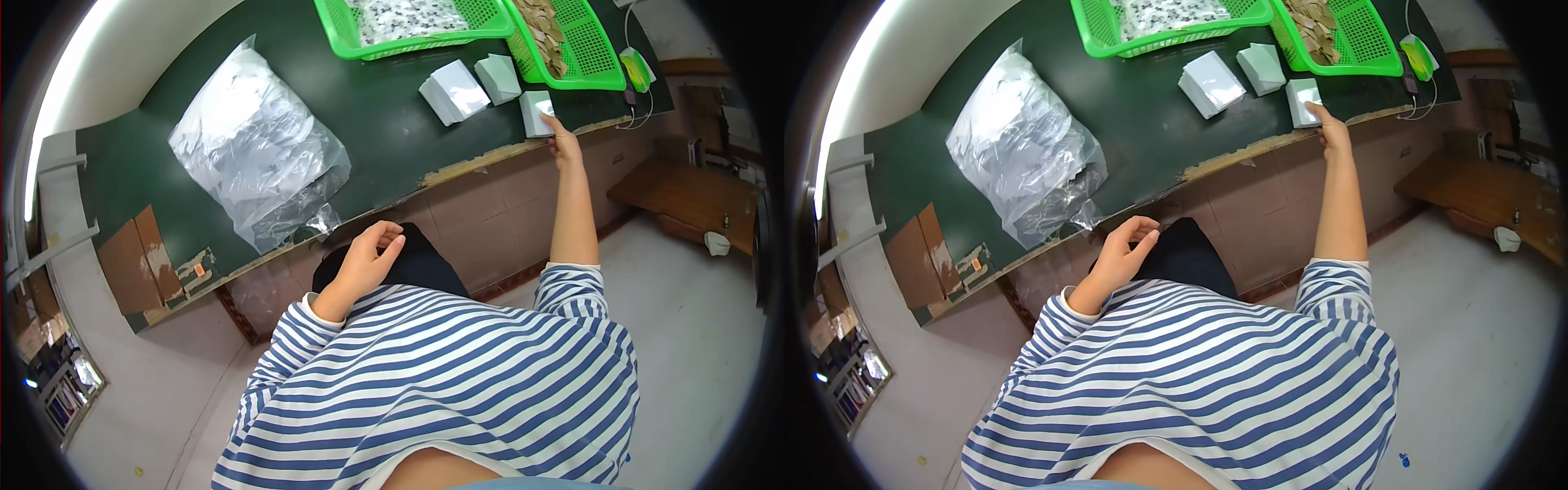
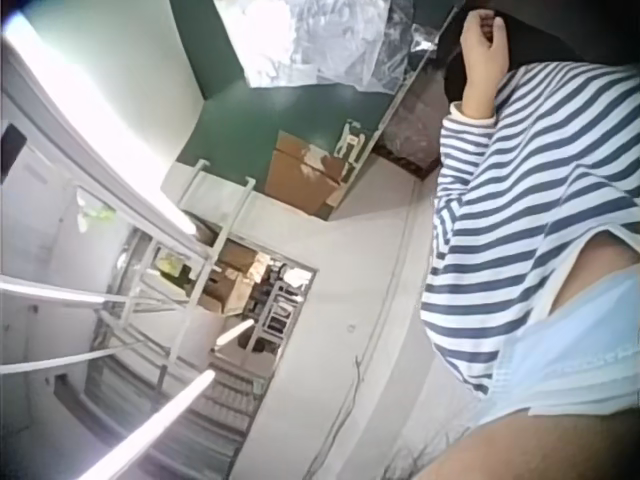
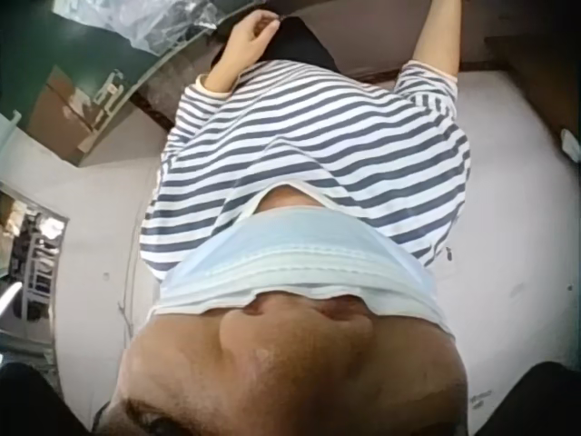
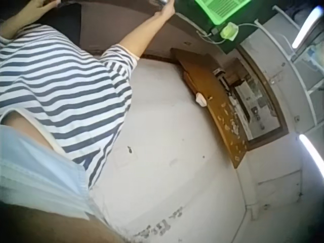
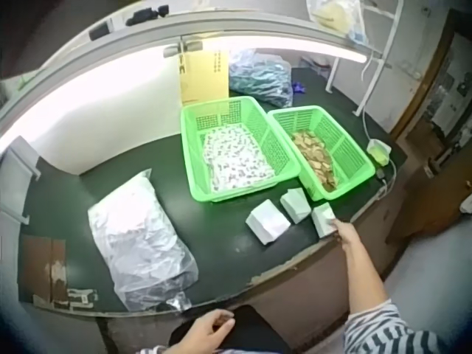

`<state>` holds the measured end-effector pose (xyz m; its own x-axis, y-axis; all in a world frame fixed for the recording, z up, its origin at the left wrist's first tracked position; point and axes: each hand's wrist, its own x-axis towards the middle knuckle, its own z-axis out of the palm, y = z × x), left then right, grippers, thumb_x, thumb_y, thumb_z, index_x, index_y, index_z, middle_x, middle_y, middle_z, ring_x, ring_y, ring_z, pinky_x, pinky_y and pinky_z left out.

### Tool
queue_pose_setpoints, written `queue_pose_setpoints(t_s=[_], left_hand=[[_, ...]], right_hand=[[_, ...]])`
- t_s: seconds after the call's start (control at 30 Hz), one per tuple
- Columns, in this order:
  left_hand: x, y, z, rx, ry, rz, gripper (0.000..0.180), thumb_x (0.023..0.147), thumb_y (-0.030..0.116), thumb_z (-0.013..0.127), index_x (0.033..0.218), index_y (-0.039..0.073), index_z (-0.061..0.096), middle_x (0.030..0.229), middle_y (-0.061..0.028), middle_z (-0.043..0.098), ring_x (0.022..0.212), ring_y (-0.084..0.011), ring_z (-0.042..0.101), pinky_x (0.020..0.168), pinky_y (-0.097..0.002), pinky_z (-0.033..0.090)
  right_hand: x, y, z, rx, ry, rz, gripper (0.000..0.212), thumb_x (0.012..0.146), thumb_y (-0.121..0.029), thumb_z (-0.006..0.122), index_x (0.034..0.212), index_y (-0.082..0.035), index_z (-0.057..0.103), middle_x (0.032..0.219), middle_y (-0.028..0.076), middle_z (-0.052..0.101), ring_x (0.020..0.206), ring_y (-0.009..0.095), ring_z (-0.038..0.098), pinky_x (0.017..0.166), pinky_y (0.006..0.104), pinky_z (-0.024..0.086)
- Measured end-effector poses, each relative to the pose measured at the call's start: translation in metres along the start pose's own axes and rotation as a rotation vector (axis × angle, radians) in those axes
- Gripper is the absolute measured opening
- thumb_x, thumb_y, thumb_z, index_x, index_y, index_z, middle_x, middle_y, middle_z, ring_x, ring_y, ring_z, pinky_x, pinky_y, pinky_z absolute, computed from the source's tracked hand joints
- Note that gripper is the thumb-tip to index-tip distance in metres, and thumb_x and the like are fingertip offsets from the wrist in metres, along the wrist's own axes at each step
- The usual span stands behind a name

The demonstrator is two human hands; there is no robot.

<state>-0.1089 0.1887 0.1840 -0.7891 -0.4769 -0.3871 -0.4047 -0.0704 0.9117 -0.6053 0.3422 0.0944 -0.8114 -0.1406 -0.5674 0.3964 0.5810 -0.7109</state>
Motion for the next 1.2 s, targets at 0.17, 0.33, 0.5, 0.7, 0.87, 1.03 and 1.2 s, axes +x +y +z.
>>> queue_pose_setpoints(t_s=[0.17,0.33,0.5,0.7,0.87,1.03,1.2], left_hand=[[-0.017,-0.027,-0.016,-0.014,0.259,0.011,0.021,0.098,0.012,0.067,0.113,-0.004,0.065,0.09,-0.011,0.07,0.078,-0.0169,0.067,0.071,-0.0302,0.054],[-0.017,-0.042,-0.051,-0.265,0.64,-0.019,0.046,0.098,0.011,0.065,0.138,-0.006,0.049,0.092,-0.0088,0.065,0.073,-0.0111,0.063,0.063,-0.0267,0.051],[-0.009,-0.063,-0.08,-0.356,0.682,-0.159,0.05,0.097,0.004,0.063,0.144,-0.003,0.045,0.1,-0.0091,0.063,0.075,-0.0122,0.062,0.067,-0.0259,0.052],[0.013,-0.053,-0.107,0.502,0.961,0.327,0.045,0.087,-0.001,0.058,0.132,-0.005,0.051,0.129,-0.028,0.053,0.115,-0.0425,0.056,0.099,-0.0483,0.046],[0.027,-0.075,-0.136,0.389,0.83,0.246,0.061,0.086,-0.001,0.056,0.146,0.0,0.046,0.145,-0.0277,0.048,0.136,-0.0443,0.045,0.116,-0.0467,0.037],[0.034,-0.088,-0.141,0.214,0.731,0.106,0.066,0.087,0.002,0.057,0.151,0.001,0.043,0.148,-0.0264,0.048,0.138,-0.0412,0.048,0.117,-0.0432,0.038],[0.038,-0.08,-0.149,0.238,0.697,0.109,0.057,0.09,0.006,0.06,0.146,0.0,0.05,0.144,-0.0272,0.054,0.134,-0.0415,0.053,0.113,-0.0436,0.042]], right_hand=[[0.015,0.016,-0.013,-0.029,0.153,-0.345,0.051,0.082,-0.041,0.083,0.116,-0.004,0.076,0.108,0.003,0.068,0.097,0.014,0.059,0.087,0.0286,0.044],[-0.048,0.001,-0.013,-0.277,0.536,-0.745,0.056,0.08,-0.028,0.084,0.123,0.004,0.067,0.111,0.016,0.068,0.1,0.024,0.064,0.09,0.0365,0.051],[-0.301,0.001,0.144,-0.287,-0.205,-1.024,0.006,0.091,-0.009,0.071,0.094,-0.004,0.069,0.09,0.006,0.067,0.083,0.019,0.065,0.079,0.0331,0.053],[-0.359,0.044,0.327,-0.194,-0.439,-0.921,0.091,0.091,-0.031,0.073,0.151,0.016,0.023,0.156,0.038,0.026,0.144,0.052,0.03,0.12,0.0533,0.027],[-0.315,0.014,0.41,0.022,-0.256,-0.369,0.068,0.08,-0.036,0.087,0.124,0.009,0.059,0.118,0.021,0.066,0.11,0.036,0.064,0.092,0.0447,0.05],[-0.327,-0.012,0.413,0.364,-0.367,0.065,0.083,0.068,-0.046,0.093,0.119,0.011,0.064,0.113,0.018,0.068,0.101,0.028,0.065,0.083,0.0389,0.055],[-0.332,0.0,0.401,0.132,-0.335,-0.241,0.079,0.068,-0.047,0.093,0.116,0.009,0.065,0.112,0.017,0.067,0.098,0.027,0.064,0.082,0.0405,0.053]])
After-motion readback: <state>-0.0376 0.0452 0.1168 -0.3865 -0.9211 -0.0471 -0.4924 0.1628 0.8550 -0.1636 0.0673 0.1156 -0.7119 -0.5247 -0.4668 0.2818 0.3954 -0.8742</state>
